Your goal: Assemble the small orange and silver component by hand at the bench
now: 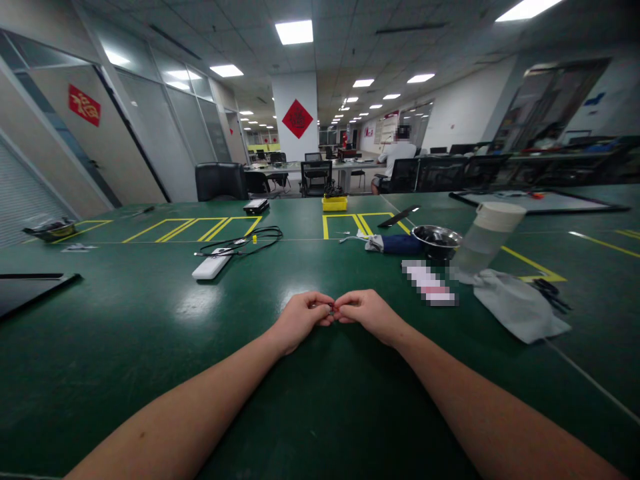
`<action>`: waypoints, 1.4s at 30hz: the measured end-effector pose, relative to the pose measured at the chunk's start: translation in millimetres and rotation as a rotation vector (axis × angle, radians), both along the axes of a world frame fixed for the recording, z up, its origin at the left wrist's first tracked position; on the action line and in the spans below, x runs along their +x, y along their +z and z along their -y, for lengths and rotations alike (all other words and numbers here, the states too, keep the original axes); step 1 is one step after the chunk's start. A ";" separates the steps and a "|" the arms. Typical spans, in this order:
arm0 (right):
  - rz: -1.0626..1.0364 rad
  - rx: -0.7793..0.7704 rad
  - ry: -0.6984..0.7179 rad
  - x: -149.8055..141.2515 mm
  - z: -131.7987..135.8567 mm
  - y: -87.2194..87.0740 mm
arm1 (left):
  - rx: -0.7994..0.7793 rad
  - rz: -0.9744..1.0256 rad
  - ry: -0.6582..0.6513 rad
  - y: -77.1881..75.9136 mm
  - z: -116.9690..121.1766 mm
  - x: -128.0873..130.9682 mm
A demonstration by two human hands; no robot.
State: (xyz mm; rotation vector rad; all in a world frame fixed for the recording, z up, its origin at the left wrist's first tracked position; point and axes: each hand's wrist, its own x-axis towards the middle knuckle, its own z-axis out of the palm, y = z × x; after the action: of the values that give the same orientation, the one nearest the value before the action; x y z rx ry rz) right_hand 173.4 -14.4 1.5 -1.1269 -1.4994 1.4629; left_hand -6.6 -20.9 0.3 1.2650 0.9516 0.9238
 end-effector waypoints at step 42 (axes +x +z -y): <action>-0.112 -0.104 -0.084 2.0 -6.6 -7.2 | -0.044 0.002 0.001 -1.6 -1.1 -1.4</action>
State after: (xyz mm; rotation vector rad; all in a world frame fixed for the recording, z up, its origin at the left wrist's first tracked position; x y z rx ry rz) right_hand 175.4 -7.8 -5.6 -1.1355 -1.2971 1.5345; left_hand -8.1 -19.8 -1.2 1.2263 0.9663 0.9003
